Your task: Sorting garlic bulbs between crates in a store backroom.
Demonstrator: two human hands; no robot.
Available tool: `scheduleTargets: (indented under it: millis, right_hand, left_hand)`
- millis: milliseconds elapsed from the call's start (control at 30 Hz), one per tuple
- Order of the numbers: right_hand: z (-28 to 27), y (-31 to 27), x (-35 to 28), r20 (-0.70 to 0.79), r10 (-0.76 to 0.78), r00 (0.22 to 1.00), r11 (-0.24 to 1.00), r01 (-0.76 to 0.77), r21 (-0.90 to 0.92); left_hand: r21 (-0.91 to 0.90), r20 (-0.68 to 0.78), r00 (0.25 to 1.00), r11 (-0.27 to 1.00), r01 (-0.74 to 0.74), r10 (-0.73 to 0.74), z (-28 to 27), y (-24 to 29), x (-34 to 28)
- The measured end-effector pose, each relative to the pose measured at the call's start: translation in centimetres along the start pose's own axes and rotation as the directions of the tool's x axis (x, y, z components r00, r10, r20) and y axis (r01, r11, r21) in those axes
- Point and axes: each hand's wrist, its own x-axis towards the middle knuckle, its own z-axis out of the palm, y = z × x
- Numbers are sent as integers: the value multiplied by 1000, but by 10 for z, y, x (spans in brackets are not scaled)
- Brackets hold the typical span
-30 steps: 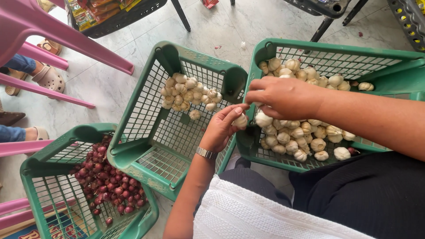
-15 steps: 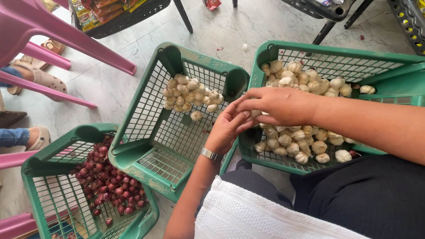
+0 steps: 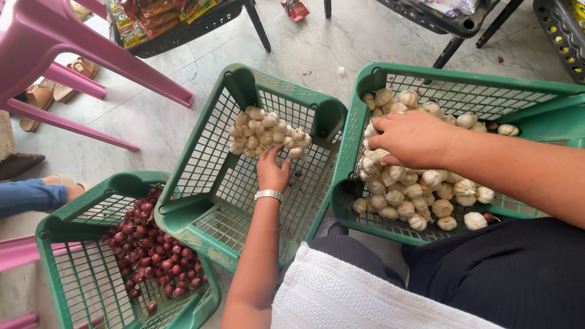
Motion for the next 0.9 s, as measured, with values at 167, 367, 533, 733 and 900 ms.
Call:
scheduleTargets:
  millis: [167, 367, 533, 733, 900]
  right_hand:
    - [1, -7, 9, -109, -77, 991, 989, 89, 116]
    - [4, -13, 16, -66, -97, 993, 983, 106, 148]
    - [9, -12, 16, -85, -123, 989, 978, 135, 158]
    - [7, -12, 18, -103, -134, 986, 969, 152, 192]
    - [10, -13, 17, -120, -140, 983, 966, 162, 201]
  left_hand:
    - [206, 156, 984, 977, 50, -83, 20, -6, -20]
    - [161, 132, 990, 986, 35, -56, 24, 25, -9]
    - [197, 179, 981, 980, 39, -75, 31, 28, 0]
    - [435, 264, 962, 899, -53, -71, 30, 34, 8]
    - [473, 378, 926, 858, -198, 5, 20, 57, 6]
